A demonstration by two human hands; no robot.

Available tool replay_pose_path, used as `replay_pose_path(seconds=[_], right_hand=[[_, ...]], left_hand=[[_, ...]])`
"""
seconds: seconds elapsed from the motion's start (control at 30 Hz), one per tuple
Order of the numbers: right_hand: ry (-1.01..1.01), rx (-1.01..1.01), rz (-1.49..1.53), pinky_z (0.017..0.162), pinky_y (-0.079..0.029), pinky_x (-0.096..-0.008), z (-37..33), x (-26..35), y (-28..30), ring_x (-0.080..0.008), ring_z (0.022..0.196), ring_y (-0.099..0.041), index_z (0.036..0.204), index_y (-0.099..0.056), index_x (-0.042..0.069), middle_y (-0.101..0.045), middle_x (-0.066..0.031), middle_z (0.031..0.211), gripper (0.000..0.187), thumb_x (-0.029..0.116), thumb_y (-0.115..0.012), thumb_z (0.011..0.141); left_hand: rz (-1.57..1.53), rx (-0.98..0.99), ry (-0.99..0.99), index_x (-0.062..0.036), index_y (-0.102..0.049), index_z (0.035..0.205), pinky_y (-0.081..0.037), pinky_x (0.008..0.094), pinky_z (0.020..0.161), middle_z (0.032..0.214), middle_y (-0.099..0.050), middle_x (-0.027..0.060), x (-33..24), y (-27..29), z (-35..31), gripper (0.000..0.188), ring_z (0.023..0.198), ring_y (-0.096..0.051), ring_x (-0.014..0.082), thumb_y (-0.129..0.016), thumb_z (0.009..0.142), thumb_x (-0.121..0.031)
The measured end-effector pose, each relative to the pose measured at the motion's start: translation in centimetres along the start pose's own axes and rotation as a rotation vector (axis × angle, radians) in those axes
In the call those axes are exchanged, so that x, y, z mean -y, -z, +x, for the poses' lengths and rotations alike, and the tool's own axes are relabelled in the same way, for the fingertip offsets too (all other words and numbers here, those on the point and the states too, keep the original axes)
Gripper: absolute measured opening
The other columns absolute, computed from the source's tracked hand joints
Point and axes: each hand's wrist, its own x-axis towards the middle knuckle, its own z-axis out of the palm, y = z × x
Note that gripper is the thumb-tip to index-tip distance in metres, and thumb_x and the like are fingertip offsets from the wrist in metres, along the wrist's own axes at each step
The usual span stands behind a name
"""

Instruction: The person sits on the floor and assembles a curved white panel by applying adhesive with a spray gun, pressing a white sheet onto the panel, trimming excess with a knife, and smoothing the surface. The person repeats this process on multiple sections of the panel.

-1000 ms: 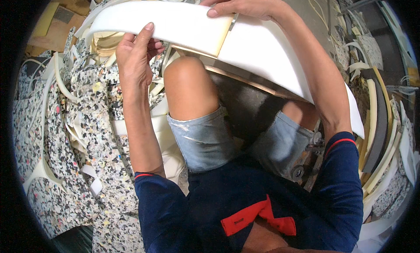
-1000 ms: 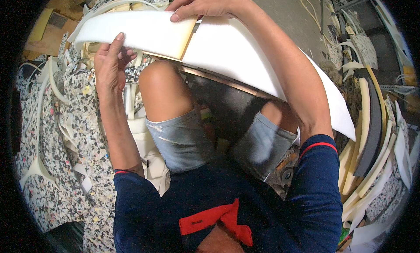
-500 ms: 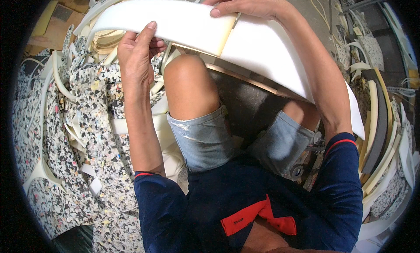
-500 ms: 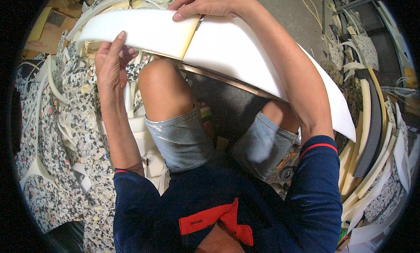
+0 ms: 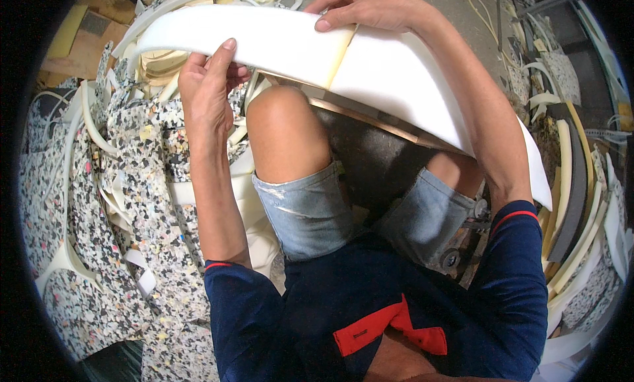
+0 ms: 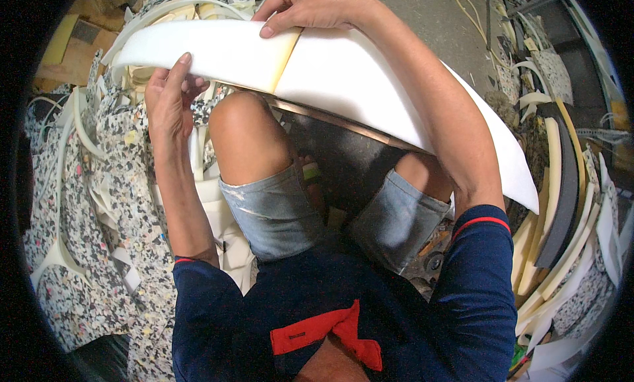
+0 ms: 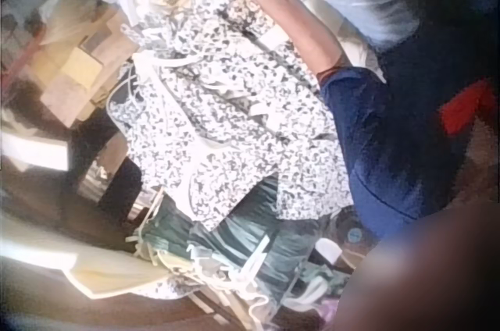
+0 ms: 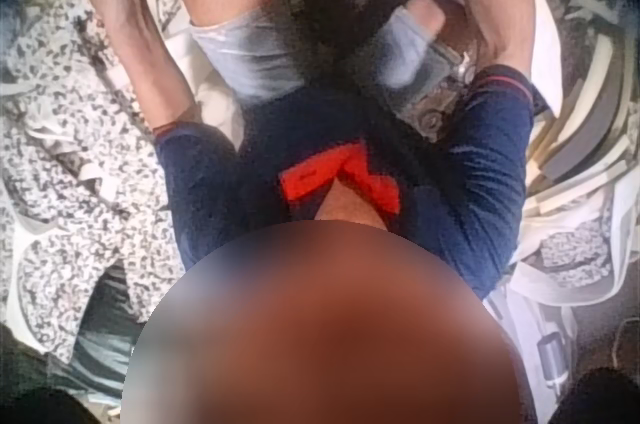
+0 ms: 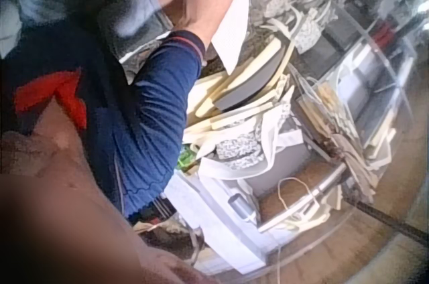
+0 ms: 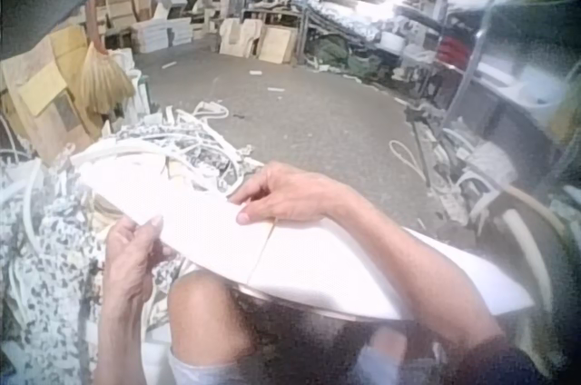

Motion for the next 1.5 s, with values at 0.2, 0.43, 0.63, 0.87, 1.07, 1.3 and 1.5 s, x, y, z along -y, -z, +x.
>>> replay_pose_path(seconds=[0.2,0.43,0.63,0.87,1.07,1.3,1.5], right_hand=[[-0.015,0.055,0.074,0.089,-0.052,-0.0297,0.07,0.02,0.15,-0.0161,0.098,-0.066,0.122,-0.069,-0.003,-0.075,-0.0115,0.111,0.04,0.02,-0.073,0.09],[-0.048,0.024,0.117,0.087,-0.052,-0.0304,-0.15,0.24,0.04,-0.0165,0.096,-0.066,0.122,-0.07,-0.002,-0.075,-0.0107,0.11,0.039,0.021,-0.073,0.09],[-0.073,-0.051,0.229,0.087,-0.052,-0.0313,-0.29,0.22,-0.21,-0.0179,0.097,-0.067,0.122,-0.07,-0.002,-0.075,-0.012,0.111,0.039,0.021,-0.072,0.091],[0.035,-0.025,0.117,0.088,-0.052,-0.0315,-0.18,0.18,-0.45,-0.0178,0.097,-0.066,0.121,-0.07,-0.002,-0.075,-0.0128,0.109,0.038,0.021,-0.073,0.091],[0.015,-0.028,0.07,0.087,-0.052,-0.0315,-0.32,0.36,-0.4,-0.0175,0.097,-0.066,0.12,-0.071,-0.002,-0.075,-0.0126,0.108,0.037,0.021,-0.073,0.09],[0.012,-0.005,0.087,0.086,-0.053,-0.0308,-0.02,0.04,-0.48,-0.0166,0.096,-0.067,0.12,-0.07,-0.003,-0.075,-0.0127,0.108,0.038,0.02,-0.073,0.09],[0.016,0.003,0.08,0.087,-0.052,-0.0309,-0.1,0.19,-0.44,-0.0171,0.097,-0.067,0.12,-0.07,-0.003,-0.075,-0.0127,0.109,0.038,0.02,-0.073,0.089]], left_hand=[[-0.01,-0.008,0.004,0.0014,-0.063,0.107,-0.058,0.0287,0.062,0.077,-0.061,0.0018,-0.19,0.12,-0.17,0.029,0.061,-0.058,0.0099,-0.076,0.091,-0.018],[-0.003,-0.018,-0.019,0.0025,-0.063,0.11,-0.061,0.0306,0.066,0.082,-0.065,0.004,-0.32,0.14,-0.21,0.03,0.064,-0.06,0.0102,-0.076,0.091,-0.017],[-0.025,-0.017,-0.069,0.0031,-0.062,0.108,-0.061,0.0297,0.066,0.082,-0.066,0.0058,-0.55,-0.13,-0.26,0.029,0.066,-0.062,0.0112,-0.076,0.091,-0.016],[-0.02,-0.033,-0.107,0.003,-0.062,0.11,-0.061,0.0285,0.066,0.09,-0.069,0.0078,-0.3,-0.26,0.07,0.03,0.069,-0.064,0.0113,-0.076,0.091,-0.014],[0.005,-0.012,-0.104,0.003,-0.063,0.113,-0.062,0.0283,0.069,0.093,-0.07,0.0074,0.05,0.28,0.2,0.031,0.07,-0.065,0.0097,-0.075,0.091,-0.014],[-0.001,-0.008,-0.089,0.0044,-0.063,0.113,-0.063,0.0277,0.069,0.091,-0.07,0.0075,0.14,0.08,0.01,0.032,0.068,-0.064,0.0088,-0.075,0.091,-0.016],[-0.001,-0.016,-0.108,0.0057,-0.061,0.115,-0.063,0.0283,0.069,0.089,-0.068,0.006,0.04,-0.2,-0.25,0.035,0.063,-0.059,0.0063,-0.075,0.091,-0.015]])
